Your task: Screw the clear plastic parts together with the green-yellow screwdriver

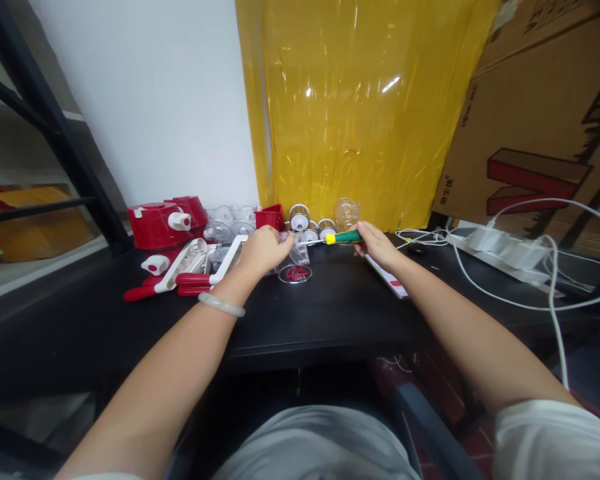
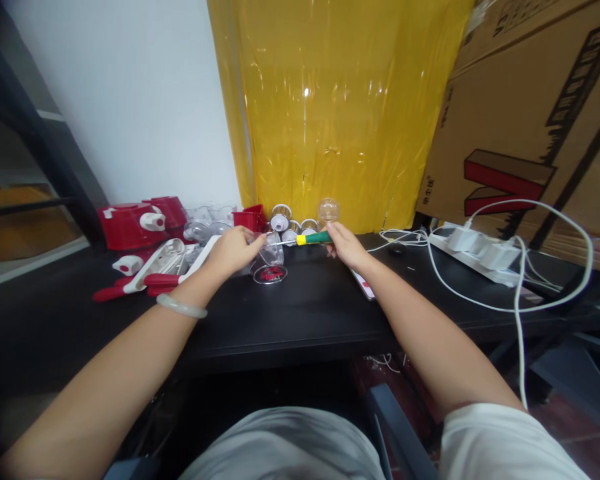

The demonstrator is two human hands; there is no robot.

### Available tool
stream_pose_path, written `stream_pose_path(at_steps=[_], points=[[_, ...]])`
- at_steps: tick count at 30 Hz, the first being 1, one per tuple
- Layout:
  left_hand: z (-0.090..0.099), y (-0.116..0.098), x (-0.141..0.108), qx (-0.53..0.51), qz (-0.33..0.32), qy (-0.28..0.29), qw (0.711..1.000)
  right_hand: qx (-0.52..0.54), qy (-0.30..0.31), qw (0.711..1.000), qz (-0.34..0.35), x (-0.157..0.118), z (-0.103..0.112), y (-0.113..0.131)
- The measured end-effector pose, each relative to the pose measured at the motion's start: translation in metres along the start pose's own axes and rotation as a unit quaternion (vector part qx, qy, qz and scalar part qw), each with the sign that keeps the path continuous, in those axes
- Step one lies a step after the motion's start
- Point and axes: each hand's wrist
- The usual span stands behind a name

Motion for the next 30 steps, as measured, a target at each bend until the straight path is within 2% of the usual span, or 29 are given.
stream_pose_path(at_steps=[9, 19, 25, 30], points=[[-0.007, 0.008, 0.003, -0.058, -0.061, 0.014, 0.996, 0.048, -0.021, 0.998, -0.019, 0.002, 0.003, -0.002], [-0.009, 0.011, 0.004, -0.073, -0.069, 0.021, 0.995, 0.134, -0.006, 0.989, -0.057, 0.003, 0.003, -0.001], [-0.009, 0.011, 0.004, -0.077, -0.072, 0.022, 0.994, 0.079, -0.024, 0.994, -0.065, 0.002, 0.004, 0.0], [-0.009, 0.01, 0.004, -0.072, -0.067, 0.025, 0.995, 0.028, -0.028, 0.999, -0.019, 0.0, 0.005, -0.001]])
Point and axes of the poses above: each hand's wrist, its own x-axis towards the middle knuckle, its own z-axis out of the back of the hand, y = z × x, and after that the axes turned 13 degrees about -x, right-handed
